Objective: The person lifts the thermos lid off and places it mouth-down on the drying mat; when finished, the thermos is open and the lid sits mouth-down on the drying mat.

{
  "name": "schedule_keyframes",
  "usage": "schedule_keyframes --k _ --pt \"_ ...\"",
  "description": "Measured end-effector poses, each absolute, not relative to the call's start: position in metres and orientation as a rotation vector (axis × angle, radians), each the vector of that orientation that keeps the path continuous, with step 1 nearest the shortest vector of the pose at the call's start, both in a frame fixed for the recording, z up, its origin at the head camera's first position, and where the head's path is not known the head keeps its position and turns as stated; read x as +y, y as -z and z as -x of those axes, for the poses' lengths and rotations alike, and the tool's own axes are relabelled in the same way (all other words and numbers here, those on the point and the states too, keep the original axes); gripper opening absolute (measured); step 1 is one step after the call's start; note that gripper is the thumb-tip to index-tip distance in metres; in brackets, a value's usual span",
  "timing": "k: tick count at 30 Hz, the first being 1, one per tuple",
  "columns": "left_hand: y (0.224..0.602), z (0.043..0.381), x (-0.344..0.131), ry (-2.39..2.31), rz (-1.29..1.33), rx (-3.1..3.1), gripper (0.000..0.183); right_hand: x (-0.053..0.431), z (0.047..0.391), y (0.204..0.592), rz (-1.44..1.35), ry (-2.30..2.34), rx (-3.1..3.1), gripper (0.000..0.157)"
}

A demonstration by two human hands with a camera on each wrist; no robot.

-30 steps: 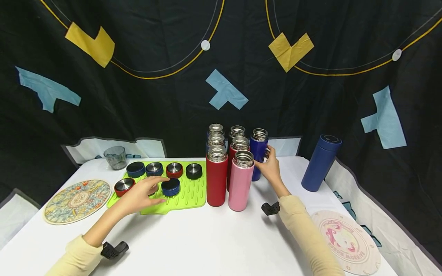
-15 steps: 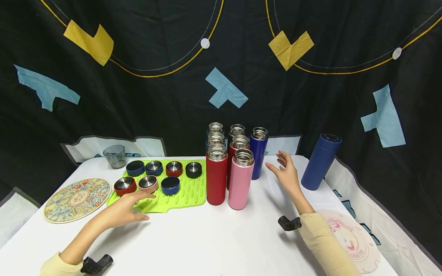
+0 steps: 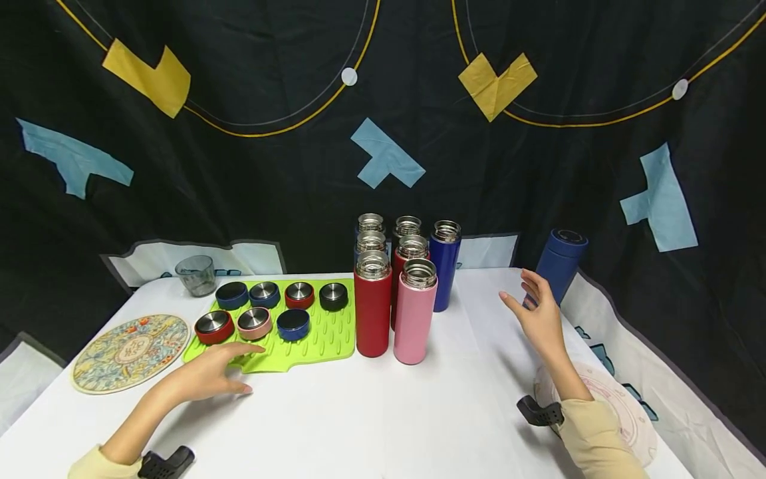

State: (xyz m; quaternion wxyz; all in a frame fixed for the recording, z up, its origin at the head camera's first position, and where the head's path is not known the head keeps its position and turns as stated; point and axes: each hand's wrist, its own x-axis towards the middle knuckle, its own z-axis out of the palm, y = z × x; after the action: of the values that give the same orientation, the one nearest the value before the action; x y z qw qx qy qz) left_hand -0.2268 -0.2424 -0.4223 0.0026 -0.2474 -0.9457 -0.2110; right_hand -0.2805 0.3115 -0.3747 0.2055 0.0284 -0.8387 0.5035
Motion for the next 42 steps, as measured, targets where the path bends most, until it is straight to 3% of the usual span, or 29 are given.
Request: schedule_keyframes --k 7,15,27,42 --pt "0.424 0.228 -0.244 0.661 0.779 -2.986 0.066 0.338 0.276 0.37 0.194 -1.429 -2.241 0.07" --pt "0.424 0.227 -0.243 0.679 0.774 -2.987 0.066 0.357 0.3 0.373 0.47 -1.459 -2.08 0.079" --pt "0.423 0.226 -0.246 0.668 0.811 -2.992 0.065 0.368 0.342 0.391 0.491 -1.404 -2.142 0.098" --pt "0.424 0.225 -0.245 0.667 0.802 -2.982 0.065 0.362 0.353 0.403 0.497 -1.306 -2.025 0.085"
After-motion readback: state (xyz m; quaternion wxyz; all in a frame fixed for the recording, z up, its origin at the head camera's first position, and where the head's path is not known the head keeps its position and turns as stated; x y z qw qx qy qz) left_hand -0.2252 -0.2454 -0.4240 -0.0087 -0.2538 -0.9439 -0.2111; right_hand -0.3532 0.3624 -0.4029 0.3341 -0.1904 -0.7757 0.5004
